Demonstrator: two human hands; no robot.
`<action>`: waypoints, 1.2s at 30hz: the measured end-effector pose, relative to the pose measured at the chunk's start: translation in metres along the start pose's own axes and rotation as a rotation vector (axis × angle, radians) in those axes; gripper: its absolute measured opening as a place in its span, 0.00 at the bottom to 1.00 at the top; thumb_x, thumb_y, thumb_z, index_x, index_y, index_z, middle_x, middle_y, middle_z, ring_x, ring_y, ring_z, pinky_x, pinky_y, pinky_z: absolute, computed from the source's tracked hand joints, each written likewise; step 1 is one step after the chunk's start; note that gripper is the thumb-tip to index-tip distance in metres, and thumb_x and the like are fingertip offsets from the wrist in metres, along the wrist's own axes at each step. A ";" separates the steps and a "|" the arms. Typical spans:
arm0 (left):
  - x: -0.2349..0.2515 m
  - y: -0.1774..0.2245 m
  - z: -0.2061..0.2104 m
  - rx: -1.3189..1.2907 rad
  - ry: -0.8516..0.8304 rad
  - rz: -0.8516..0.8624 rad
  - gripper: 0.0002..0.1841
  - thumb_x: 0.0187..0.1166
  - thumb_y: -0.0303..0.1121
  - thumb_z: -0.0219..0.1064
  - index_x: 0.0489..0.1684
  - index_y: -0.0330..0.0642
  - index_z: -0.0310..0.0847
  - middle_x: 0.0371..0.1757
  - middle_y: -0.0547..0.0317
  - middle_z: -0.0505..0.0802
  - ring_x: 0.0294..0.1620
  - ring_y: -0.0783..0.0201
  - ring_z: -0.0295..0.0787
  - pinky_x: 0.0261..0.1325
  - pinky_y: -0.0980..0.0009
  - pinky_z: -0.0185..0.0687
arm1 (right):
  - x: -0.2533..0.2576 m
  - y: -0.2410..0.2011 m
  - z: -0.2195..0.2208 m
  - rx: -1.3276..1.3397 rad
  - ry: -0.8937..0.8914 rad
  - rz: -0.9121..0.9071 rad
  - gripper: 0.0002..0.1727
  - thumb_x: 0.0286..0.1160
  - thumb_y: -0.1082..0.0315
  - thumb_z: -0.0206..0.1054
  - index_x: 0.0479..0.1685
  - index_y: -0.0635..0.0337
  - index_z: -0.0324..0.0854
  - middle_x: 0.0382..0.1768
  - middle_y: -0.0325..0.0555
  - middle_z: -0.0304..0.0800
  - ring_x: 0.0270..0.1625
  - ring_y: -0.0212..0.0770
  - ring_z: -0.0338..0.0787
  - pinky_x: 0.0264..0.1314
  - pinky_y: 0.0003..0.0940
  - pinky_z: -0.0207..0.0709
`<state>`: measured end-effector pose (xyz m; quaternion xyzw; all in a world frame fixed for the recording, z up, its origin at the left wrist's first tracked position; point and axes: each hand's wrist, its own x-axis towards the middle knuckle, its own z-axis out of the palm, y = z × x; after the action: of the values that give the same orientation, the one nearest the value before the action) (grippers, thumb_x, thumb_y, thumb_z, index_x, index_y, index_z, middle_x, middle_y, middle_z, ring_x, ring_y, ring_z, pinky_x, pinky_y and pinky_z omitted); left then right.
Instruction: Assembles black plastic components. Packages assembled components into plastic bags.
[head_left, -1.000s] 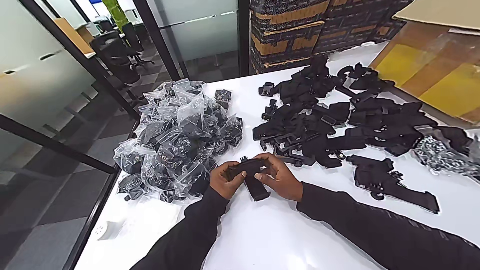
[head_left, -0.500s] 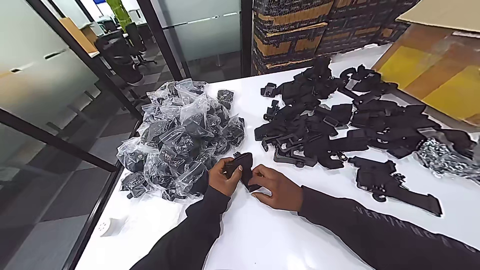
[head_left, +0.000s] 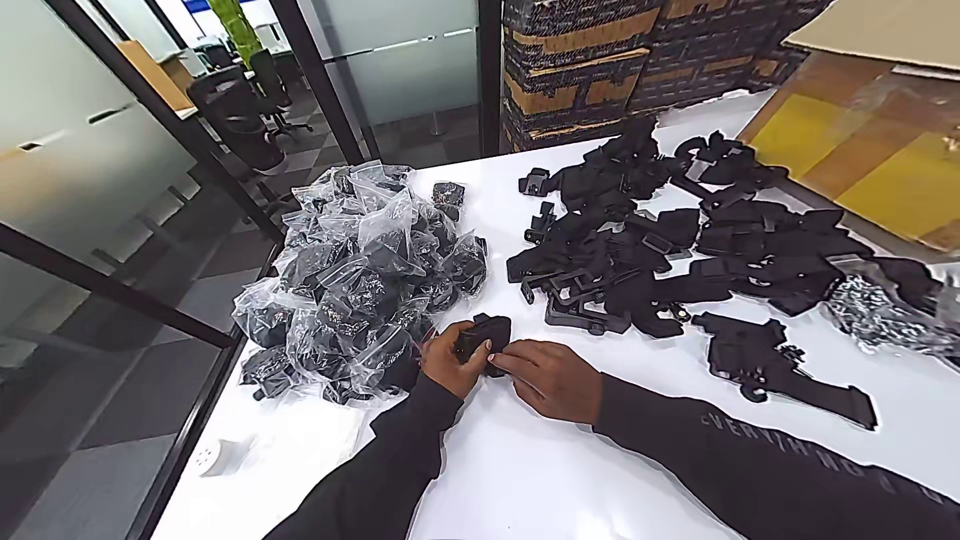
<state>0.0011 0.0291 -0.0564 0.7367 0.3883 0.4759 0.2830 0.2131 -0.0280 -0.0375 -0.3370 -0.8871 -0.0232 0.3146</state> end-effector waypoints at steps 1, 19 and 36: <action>0.000 0.001 0.000 -0.002 -0.006 0.009 0.20 0.68 0.38 0.78 0.51 0.32 0.89 0.39 0.53 0.98 0.36 0.68 0.96 0.45 0.64 0.94 | 0.000 0.000 -0.001 -0.020 0.030 0.000 0.18 0.79 0.66 0.60 0.64 0.56 0.84 0.47 0.50 0.90 0.46 0.46 0.92 0.43 0.38 0.87; 0.002 0.007 -0.003 -0.221 -0.060 -0.066 0.19 0.69 0.30 0.76 0.55 0.27 0.84 0.42 0.50 0.97 0.38 0.67 0.97 0.45 0.67 0.96 | 0.000 0.006 -0.002 0.043 0.083 0.126 0.10 0.74 0.70 0.64 0.50 0.61 0.82 0.52 0.53 0.88 0.55 0.43 0.91 0.57 0.32 0.87; 0.014 0.021 -0.013 -0.604 -0.080 -0.483 0.15 0.83 0.21 0.61 0.65 0.29 0.75 0.48 0.44 0.92 0.33 0.55 0.96 0.30 0.60 0.96 | -0.005 0.013 -0.004 0.167 -0.010 -0.010 0.18 0.80 0.52 0.63 0.51 0.54 0.88 0.50 0.47 0.91 0.56 0.44 0.89 0.55 0.38 0.84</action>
<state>-0.0014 0.0305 -0.0280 0.5253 0.3816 0.4595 0.6060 0.2259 -0.0224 -0.0397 -0.3052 -0.8892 0.0509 0.3371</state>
